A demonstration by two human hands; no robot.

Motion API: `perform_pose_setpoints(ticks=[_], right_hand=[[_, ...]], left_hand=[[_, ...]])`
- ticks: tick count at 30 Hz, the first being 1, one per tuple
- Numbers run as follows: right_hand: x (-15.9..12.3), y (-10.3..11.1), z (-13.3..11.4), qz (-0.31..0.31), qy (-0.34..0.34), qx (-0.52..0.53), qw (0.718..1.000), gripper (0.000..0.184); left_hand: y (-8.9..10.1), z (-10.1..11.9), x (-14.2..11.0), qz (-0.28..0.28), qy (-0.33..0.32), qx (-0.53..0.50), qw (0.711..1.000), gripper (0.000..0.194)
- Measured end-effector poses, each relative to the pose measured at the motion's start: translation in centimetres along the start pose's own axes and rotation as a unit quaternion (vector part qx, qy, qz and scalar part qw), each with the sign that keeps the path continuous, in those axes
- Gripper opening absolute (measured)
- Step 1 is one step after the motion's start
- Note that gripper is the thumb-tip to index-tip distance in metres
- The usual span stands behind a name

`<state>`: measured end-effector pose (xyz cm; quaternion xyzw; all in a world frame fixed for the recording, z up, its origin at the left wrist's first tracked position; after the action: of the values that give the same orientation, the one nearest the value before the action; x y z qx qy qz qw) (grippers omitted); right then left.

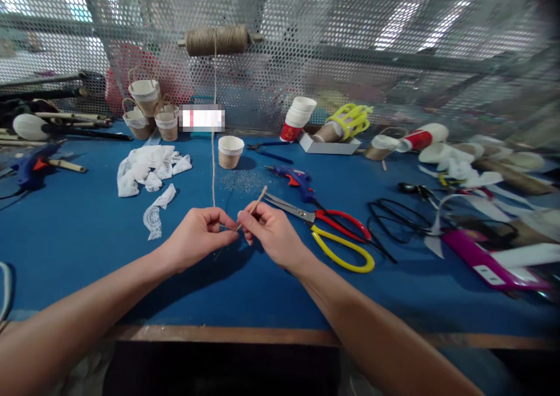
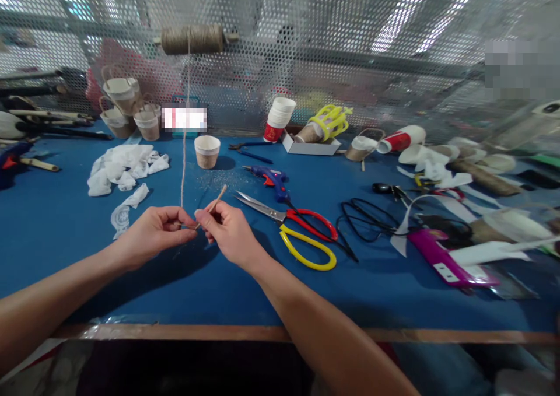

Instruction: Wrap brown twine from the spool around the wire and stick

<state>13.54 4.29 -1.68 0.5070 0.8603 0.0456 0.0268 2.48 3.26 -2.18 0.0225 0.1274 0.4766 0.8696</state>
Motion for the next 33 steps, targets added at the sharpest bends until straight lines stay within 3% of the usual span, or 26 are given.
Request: perform_pose_setpoints(ticks=[9,13,16,21,33], right_hand=[[-0.1,0.0,-0.4,0.012,0.015,-0.074,0.997,0.026],[-0.1,0.0,-0.5,0.010,0.014,-0.071,0.997,0.026],[-0.1,-0.1,-0.4,0.009,0.008,-0.065,0.998,0.028],[-0.1,-0.1,-0.1,0.013,0.001,-0.057,0.998,0.031],[-0.4,0.1,-0.7,0.045,0.005,-0.118,0.992,0.030]], left_hand=[[0.0,-0.2,0.0,0.013,0.006,0.026,1.000,0.017],[0.0,0.0,0.1,-0.017,0.016,0.026,0.999,0.019],[0.0,0.5,0.0,-0.028,-0.012,0.061,0.998,0.019],[0.3,1.3,-0.3,0.017,-0.072,0.159,0.985,0.020],[-0.3,0.6,-0.1,-0.006,-0.012,0.038,0.999,0.018]])
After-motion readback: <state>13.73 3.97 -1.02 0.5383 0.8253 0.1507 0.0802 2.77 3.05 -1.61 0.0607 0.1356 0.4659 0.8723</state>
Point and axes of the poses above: each hand's wrist, its own x-axis towards the middle knuckle, its own y-axis out of the back of the hand, z = x × y, the point moved 7 cm from there along x, towards the middle knuckle, and after that the axes turned 12 degrees about -z, right-handed, at the moved point
